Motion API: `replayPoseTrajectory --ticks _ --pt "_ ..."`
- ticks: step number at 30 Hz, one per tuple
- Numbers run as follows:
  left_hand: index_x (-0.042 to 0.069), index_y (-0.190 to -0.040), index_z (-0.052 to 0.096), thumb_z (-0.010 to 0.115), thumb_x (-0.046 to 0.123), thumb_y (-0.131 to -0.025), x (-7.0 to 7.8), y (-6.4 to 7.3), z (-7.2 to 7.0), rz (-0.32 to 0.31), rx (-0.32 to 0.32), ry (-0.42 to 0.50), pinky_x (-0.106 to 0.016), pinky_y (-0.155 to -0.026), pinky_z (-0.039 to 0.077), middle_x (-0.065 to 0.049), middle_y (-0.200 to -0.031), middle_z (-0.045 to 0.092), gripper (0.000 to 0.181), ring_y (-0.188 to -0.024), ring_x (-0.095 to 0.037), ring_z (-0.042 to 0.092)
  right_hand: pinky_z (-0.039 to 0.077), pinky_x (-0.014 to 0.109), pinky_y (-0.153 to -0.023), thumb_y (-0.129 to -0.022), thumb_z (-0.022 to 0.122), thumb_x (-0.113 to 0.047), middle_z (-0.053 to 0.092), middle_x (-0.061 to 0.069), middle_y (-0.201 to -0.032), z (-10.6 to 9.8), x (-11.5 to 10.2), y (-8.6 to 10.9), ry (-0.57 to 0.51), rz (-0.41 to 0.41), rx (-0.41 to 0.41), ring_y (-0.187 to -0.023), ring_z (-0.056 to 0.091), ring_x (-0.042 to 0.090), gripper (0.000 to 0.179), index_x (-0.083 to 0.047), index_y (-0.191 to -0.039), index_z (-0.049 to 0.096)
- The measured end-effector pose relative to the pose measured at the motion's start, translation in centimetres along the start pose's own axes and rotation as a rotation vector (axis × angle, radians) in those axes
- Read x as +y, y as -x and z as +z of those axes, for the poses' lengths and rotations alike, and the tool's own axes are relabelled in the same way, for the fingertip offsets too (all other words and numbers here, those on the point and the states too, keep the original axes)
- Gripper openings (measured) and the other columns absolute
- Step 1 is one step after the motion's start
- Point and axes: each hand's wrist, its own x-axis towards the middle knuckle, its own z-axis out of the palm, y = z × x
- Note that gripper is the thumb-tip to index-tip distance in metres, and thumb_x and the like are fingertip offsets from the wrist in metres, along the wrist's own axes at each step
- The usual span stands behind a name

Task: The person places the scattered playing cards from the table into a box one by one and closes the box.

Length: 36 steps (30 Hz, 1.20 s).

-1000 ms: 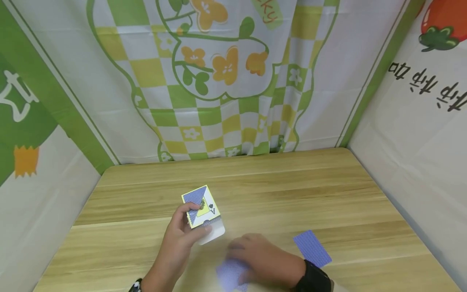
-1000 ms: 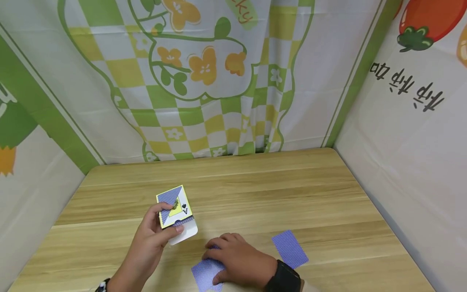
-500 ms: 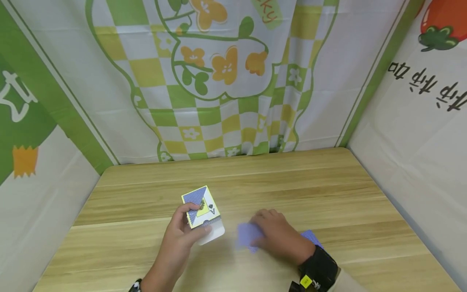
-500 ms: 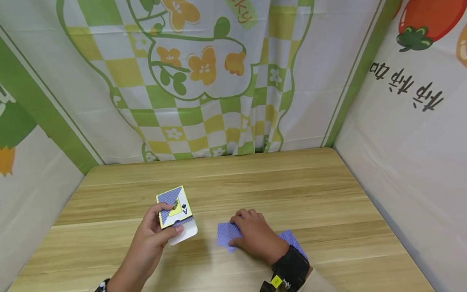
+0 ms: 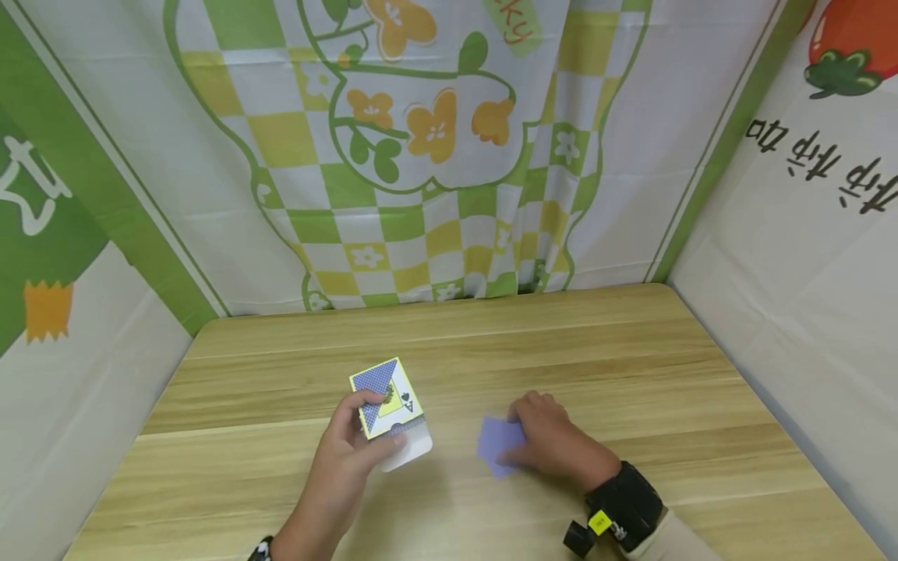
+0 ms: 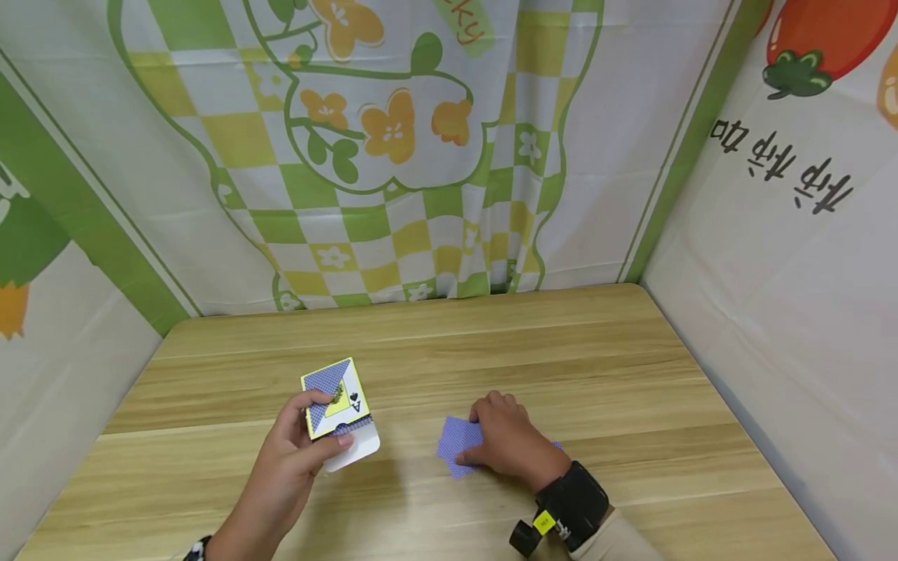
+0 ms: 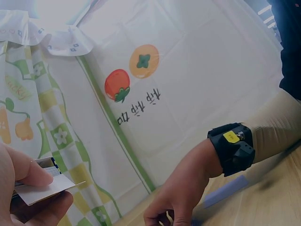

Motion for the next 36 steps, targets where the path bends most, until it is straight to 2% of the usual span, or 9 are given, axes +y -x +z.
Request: replayPoseTrajectory --ticks 6,10,13,16,20,24,29,36 --pt "0.006 -0.127 0.043 0.065 -0.014 -0.08 0.0 0.0 0.0 -0.004 -0.003 0.001 -0.034 -0.084 0.059 -0.016 -0.137 0.044 0.056 -0.112 -0.025 0.062 0.041 0.045 -0.09 -0.074 0.09 -0.039 0.062 0.004 -0.109 -0.1 -0.2 -0.2 -0.035 0.063 -0.031 -0.1 0.05 0.023 0.056 -0.009 -0.11 0.057" --pt "0.005 -0.127 0.043 0.066 -0.014 -0.08 0.0 0.1 0.0 0.006 -0.008 0.004 -0.034 -0.083 0.059 -0.018 -0.136 0.044 0.056 -0.111 -0.026 0.062 0.048 0.044 -0.088 -0.078 0.087 -0.036 0.065 0.006 -0.112 -0.2 -0.3 -0.2 -0.085 0.114 -0.055 -0.1 0.057 0.021 0.057 -0.012 -0.119 0.055" --pt "0.004 -0.127 0.042 0.066 -0.014 -0.08 0.0 0.1 0.0 0.01 -0.01 0.001 -0.034 -0.083 0.059 -0.02 -0.136 0.043 0.056 -0.111 -0.026 0.062 0.053 0.041 -0.081 -0.083 0.085 -0.031 0.065 0.004 -0.109 -0.2 -0.4 -0.2 -0.115 0.127 -0.059 -0.097 0.06 0.018 0.055 -0.012 -0.124 0.054" --pt "0.005 -0.128 0.043 0.065 -0.013 -0.08 0.0 0.1 0.0 0.003 -0.01 -0.003 -0.035 -0.083 0.059 -0.018 -0.136 0.043 0.056 -0.112 -0.027 0.062 0.053 0.036 -0.075 -0.086 0.081 -0.027 0.064 -0.001 -0.1 -0.1 -0.4 -0.3 -0.105 0.106 -0.033 -0.089 0.059 0.014 0.045 -0.012 -0.121 0.057" --pt "0.006 -0.128 0.043 0.065 -0.013 -0.08 -0.1 0.0 -0.1 -0.006 -0.008 -0.006 -0.035 -0.083 0.059 -0.016 -0.136 0.044 0.056 -0.112 -0.027 0.061 0.05 0.031 -0.068 -0.089 0.078 -0.023 0.062 -0.007 -0.089 -0.1 -0.4 -0.3 -0.074 0.047 0.049 -0.079 0.056 0.01 0.027 -0.015 -0.107 0.06" --pt "0.005 -0.128 0.043 0.065 -0.013 -0.08 -0.2 -0.1 -0.1 -0.009 -0.006 -0.007 -0.035 -0.083 0.059 -0.016 -0.136 0.045 0.056 -0.112 -0.027 0.061 0.048 0.027 -0.065 -0.093 0.074 -0.022 0.062 -0.009 -0.086 -0.3 -0.5 -0.3 -0.107 0.029 0.103 -0.075 0.056 0.008 0.016 -0.018 -0.101 0.062" --pt "0.006 -0.128 0.044 0.066 -0.013 -0.08 -0.2 -0.1 -0.1 -0.003 -0.001 -0.008 -0.035 -0.083 0.059 -0.017 -0.135 0.045 0.056 -0.111 -0.026 0.062 0.047 0.028 -0.065 -0.098 0.067 -0.021 0.063 -0.007 -0.09 -1.0 -1.3 -0.2 -0.206 0.046 0.095 -0.076 0.055 0.01 0.013 -0.019 -0.111 0.065" --pt "0.005 -0.127 0.044 0.066 -0.014 -0.079 -0.3 -0.1 0.0 0.0 0.002 0.0 -0.035 -0.083 0.06 -0.018 -0.135 0.045 0.056 -0.111 -0.026 0.062 0.058 0.035 -0.071 -0.101 0.058 -0.015 0.067 0.004 -0.105 -2.5 -2.9 0.6 -0.508 0.021 0.0 -0.089 0.065 0.019 0.026 -0.009 -0.126 0.061"
